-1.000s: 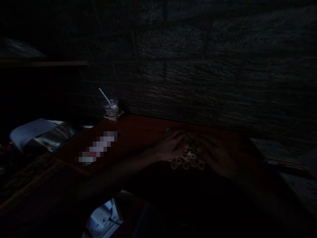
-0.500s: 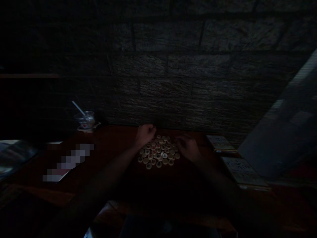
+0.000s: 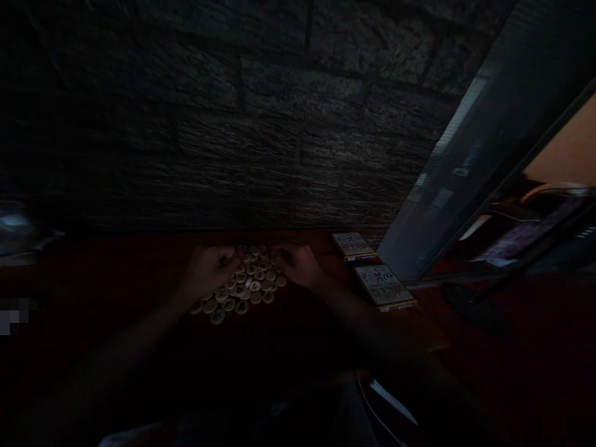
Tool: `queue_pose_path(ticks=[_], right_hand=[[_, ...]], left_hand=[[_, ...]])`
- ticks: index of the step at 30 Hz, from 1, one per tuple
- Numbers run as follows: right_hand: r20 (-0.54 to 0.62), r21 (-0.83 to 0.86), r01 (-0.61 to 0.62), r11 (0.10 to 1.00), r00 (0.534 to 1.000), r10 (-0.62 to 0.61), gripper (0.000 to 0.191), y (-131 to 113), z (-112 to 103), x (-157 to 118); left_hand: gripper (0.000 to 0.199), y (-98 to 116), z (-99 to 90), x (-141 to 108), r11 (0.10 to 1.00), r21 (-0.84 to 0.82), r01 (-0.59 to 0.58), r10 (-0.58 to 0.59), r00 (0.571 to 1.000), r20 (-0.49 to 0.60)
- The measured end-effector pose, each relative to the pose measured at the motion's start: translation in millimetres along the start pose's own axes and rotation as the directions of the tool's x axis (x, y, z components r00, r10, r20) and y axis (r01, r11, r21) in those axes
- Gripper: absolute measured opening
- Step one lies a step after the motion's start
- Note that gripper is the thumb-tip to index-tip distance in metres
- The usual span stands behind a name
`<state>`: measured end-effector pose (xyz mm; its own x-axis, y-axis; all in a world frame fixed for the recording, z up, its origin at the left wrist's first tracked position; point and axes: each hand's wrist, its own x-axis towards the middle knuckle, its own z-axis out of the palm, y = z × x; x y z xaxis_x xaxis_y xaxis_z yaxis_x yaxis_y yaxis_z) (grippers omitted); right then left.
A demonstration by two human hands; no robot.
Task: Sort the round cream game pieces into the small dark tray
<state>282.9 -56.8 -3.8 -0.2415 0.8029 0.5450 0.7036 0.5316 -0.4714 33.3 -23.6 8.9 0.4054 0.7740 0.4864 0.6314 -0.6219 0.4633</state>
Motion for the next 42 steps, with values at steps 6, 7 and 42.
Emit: queue_pose_path(ticks=[6, 7, 42], right_hand=[[0.014, 0.022, -0.040, 0.999, 0.999, 0.040, 0.023, -5, 4, -4], [0.017, 0.023, -0.044, 0.999, 0.999, 0.043, 0.022, -5, 4, -4], [0.050, 0.000, -0.051, 0.999, 0.997, 0.051, 0.025, -10, -1, -4]], left_hand=[[0.041, 10, 2.9, -4, 0.997, 0.013, -0.074, 0.074, 0.997, 0.013], [0.041, 10, 2.1, -4, 0.997, 0.014, -0.076, 0.076, 0.997, 0.010], [0.043, 11, 1.9, -2, 0.994, 0.026, -0.108, 0.106, 0.991, 0.077]])
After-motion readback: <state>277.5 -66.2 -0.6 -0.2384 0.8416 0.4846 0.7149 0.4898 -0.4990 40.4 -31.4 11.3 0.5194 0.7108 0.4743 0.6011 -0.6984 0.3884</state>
